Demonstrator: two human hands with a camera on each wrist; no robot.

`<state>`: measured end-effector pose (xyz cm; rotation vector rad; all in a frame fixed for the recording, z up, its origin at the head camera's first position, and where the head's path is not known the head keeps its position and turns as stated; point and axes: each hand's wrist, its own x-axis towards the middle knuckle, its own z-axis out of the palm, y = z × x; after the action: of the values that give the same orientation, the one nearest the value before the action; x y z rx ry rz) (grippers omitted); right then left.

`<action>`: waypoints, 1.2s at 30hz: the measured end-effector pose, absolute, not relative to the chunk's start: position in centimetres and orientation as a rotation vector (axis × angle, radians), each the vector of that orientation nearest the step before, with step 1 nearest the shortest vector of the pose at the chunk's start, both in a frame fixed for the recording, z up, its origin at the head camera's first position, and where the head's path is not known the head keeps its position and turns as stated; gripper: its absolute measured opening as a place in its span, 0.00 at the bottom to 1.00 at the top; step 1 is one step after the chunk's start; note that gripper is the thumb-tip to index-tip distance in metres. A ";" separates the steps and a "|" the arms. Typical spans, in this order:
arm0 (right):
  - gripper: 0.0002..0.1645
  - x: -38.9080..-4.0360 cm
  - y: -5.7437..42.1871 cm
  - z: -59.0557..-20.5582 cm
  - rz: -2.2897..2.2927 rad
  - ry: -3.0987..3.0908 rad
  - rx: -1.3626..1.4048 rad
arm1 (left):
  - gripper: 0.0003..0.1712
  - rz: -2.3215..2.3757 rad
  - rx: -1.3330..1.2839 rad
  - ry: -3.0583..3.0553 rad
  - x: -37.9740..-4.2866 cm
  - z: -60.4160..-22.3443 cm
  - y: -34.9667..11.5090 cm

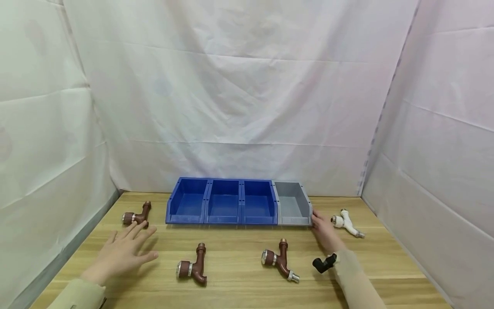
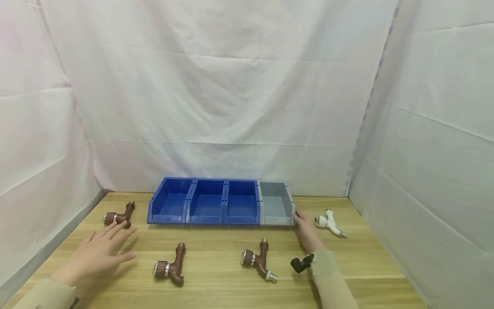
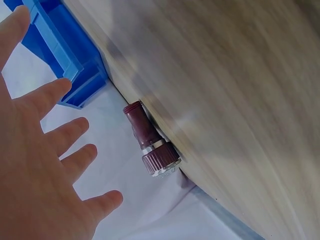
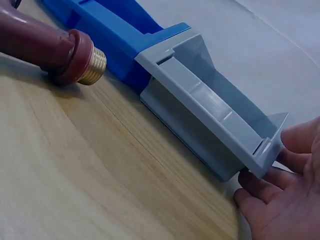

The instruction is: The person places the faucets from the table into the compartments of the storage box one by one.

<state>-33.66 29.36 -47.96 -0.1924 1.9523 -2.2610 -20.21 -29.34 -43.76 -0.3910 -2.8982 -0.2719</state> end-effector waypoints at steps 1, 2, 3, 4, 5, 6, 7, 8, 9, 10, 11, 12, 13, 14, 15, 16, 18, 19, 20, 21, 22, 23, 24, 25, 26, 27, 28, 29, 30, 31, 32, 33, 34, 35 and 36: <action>0.31 -33.7 29.3 -48.1 -2.280 1.936 -0.181 | 0.47 -0.272 -0.388 -2.899 -20.2 -43.8 -29.3; 0.31 -33.7 29.1 -48.2 -2.304 1.914 -0.166 | 0.46 -0.276 -0.385 -2.900 -20.1 -43.9 -29.3; 0.31 -33.6 29.0 -48.2 -2.323 1.895 -0.145 | 0.46 -0.282 -0.382 -2.900 -20.1 -44.0 -29.3; 0.31 -33.6 28.8 -48.2 -2.344 1.867 -0.132 | 0.46 -0.285 -0.379 -2.902 -20.0 -44.1 -29.3; 0.31 -33.6 28.7 -48.3 -2.359 1.846 -0.126 | 0.46 -0.286 -0.377 -2.903 -20.0 -44.2 -29.3; 0.32 -33.6 28.5 -48.3 -2.371 1.833 -0.125 | 0.46 -0.289 -0.377 -2.903 -20.0 -44.2 -29.4; 0.32 -33.6 28.3 -48.3 -2.391 1.811 -0.117 | 0.46 -0.289 -0.376 -2.905 -20.0 -44.3 -29.4; 0.32 -33.6 28.2 -48.4 -2.399 1.801 -0.121 | 0.46 -0.288 -0.375 -2.907 -20.0 -44.3 -29.4; 0.32 -33.7 28.1 -48.5 -2.406 1.792 -0.126 | 0.46 -0.288 -0.374 -2.909 -19.9 -44.4 -29.5; 0.31 -33.8 28.0 -48.6 -2.413 1.786 -0.137 | 0.45 -0.281 -0.376 -2.907 -19.9 -44.4 -29.6; 0.31 -33.8 28.0 -48.8 -2.421 1.780 -0.145 | 0.45 -0.275 -0.376 -2.906 -19.9 -44.5 -29.6; 0.31 -33.9 27.9 -48.9 -2.429 1.774 -0.147 | 0.45 -0.266 -0.375 -2.905 -19.9 -44.5 -29.7; 0.31 -34.0 27.9 -49.0 -2.437 1.768 -0.141 | 0.45 -0.255 -0.373 -2.905 -19.9 -44.5 -29.7; 0.31 -34.1 27.9 -49.1 -2.438 1.769 -0.142 | 0.45 -0.254 -0.370 -2.905 -19.8 -44.6 -29.8; 0.31 -34.1 27.9 -49.2 -2.444 1.770 -0.140 | 0.45 -0.252 -0.368 -2.905 -19.8 -44.6 -29.8; 0.31 -34.1 27.9 -49.3 -2.442 1.777 -0.141 | 0.45 -0.245 -0.364 -2.906 -19.8 -44.7 -29.9; 0.31 -34.0 27.9 -49.3 -2.436 1.789 -0.148 | 0.46 -0.243 -0.356 -2.910 -19.7 -44.7 -29.8; 0.31 -33.9 28.0 -49.3 -2.426 1.803 -0.156 | 0.46 -0.242 -0.356 -2.908 -19.7 -44.7 -29.8; 0.32 -33.7 28.1 -49.3 -2.414 1.821 -0.163 | 0.46 -0.240 -0.356 -2.909 -19.7 -44.7 -29.8; 0.32 -33.5 28.2 -49.4 -2.405 1.835 -0.167 | 0.46 -0.235 -0.360 -2.907 -19.7 -44.7 -29.8; 0.32 -33.3 28.4 -49.4 -2.390 1.858 -0.172 | 0.46 -0.230 -0.365 -2.906 -19.8 -44.6 -29.7; 0.32 -33.1 28.5 -49.4 -2.382 1.879 -0.169 | 0.46 -0.231 -0.372 -2.905 -19.9 -44.6 -29.7; 0.33 -32.9 28.7 -49.5 -2.373 1.907 -0.169 | 0.46 -0.231 -0.376 -2.906 -20.0 -44.6 -29.6; 0.33 -32.8 28.9 -49.5 -2.360 1.936 -0.172 | 0.46 -0.231 -0.386 -2.904 -20.2 -44.6 -29.5; 0.33 -32.7 29.1 -49.6 -2.352 1.958 -0.169 | 0.46 -0.232 -0.390 -2.908 -20.3 -44.5 -29.5; 0.33 -32.7 29.2 -49.6 -2.347 1.973 -0.171 | 0.47 -0.232 -0.395 -2.906 -20.5 -44.5 -29.5; 0.33 -32.7 29.3 -49.6 -2.337 1.993 -0.176 | 0.47 -0.232 -0.395 -2.904 -20.7 -44.4 -29.5; 0.34 -32.7 29.4 -49.6 -2.331 2.001 -0.183 | 0.47 -0.229 -0.396 -2.902 -20.8 -44.4 -29.5; 0.34 -32.7 29.5 -49.7 -2.327 2.004 -0.187 | 0.47 -0.226 -0.398 -2.896 -21.0 -44.2 -29.5; 0.34 -32.8 29.5 -49.7 -2.323 1.998 -0.185 | 0.47 -0.222 -0.400 -2.893 -21.1 -44.1 -29.5; 0.34 -32.8 29.5 -49.7 -2.323 1.993 -0.182 | 0.47 -0.221 -0.403 -2.891 -21.2 -44.0 -29.5; 0.34 -32.9 29.5 -49.7 -2.324 1.986 -0.178 | 0.47 -0.225 -0.405 -2.888 -21.3 -43.8 -29.6; 0.34 -33.0 29.5 -49.7 -2.326 1.979 -0.174 | 0.47 -0.232 -0.407 -2.889 -21.4 -43.6 -29.5; 0.34 -33.0 29.5 -49.8 -2.328 1.970 -0.174 | 0.47 -0.236 -0.411 -2.890 -21.5 -43.4 -29.6; 0.34 -33.1 29.4 -49.8 -2.334 1.962 -0.168 | 0.47 -0.236 -0.416 -2.892 -21.6 -43.3 -29.6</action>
<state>-33.05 29.41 -49.79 -0.1681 1.9616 -2.3344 -21.64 -29.58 -43.26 -0.4159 -2.8923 -0.2357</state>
